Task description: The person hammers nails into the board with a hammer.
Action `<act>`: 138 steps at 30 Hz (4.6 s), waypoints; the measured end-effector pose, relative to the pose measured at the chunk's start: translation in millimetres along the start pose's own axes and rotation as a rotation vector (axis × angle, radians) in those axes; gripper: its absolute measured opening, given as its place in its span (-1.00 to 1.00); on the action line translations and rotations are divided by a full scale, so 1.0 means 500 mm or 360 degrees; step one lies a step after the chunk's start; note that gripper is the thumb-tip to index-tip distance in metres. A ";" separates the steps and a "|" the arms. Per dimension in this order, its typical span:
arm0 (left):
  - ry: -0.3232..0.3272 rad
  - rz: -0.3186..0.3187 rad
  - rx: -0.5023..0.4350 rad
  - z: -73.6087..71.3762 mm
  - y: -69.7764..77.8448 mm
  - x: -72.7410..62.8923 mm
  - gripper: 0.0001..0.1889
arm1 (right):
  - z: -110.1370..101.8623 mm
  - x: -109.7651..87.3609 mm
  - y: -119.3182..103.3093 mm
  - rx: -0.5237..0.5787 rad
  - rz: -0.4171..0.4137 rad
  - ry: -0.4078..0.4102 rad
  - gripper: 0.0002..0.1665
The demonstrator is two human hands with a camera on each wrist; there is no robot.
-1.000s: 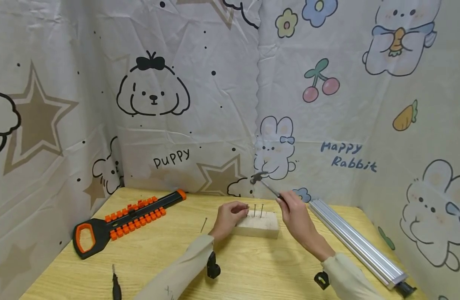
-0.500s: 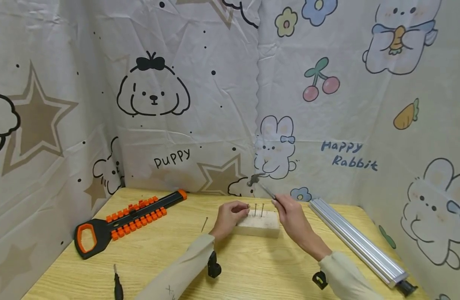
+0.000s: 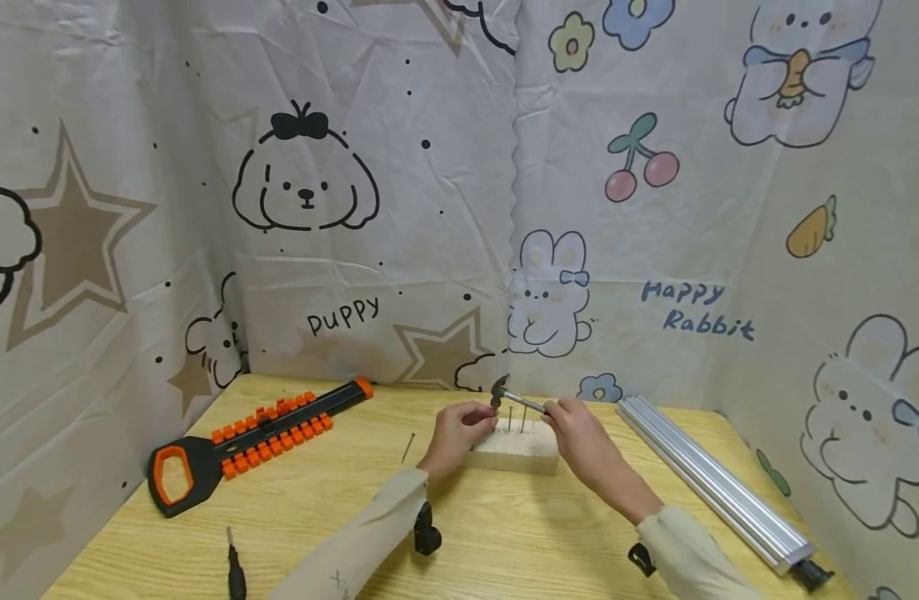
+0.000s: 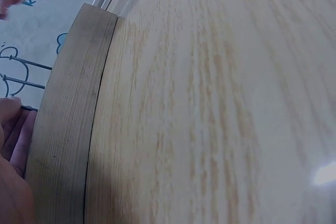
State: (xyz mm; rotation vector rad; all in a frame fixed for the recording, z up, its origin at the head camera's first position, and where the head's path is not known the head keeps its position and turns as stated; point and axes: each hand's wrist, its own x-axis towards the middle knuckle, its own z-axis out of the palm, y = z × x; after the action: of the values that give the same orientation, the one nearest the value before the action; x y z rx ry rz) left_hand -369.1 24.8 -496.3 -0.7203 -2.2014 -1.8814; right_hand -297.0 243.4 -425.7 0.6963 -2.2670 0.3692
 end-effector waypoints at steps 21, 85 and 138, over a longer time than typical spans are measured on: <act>-0.0008 -0.0007 0.0011 0.001 0.007 -0.002 -0.84 | 0.001 -0.014 0.009 -0.0013 -0.0034 0.0068 -0.91; -0.0038 -0.0607 0.0936 -0.235 0.019 -0.059 -0.70 | -0.025 -0.038 0.043 0.1982 0.1562 -0.0610 -0.35; -0.0097 -0.0121 -0.0009 -0.061 0.066 0.013 -0.84 | 0.000 -0.038 -0.022 0.1310 0.1472 -0.0341 -0.67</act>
State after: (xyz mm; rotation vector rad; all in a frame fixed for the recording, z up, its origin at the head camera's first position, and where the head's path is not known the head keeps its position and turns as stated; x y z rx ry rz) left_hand -365.7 0.1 -458.5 -0.7136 -2.2926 -1.9263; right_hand -279.5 241.5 -438.6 -0.0254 -2.4847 1.7928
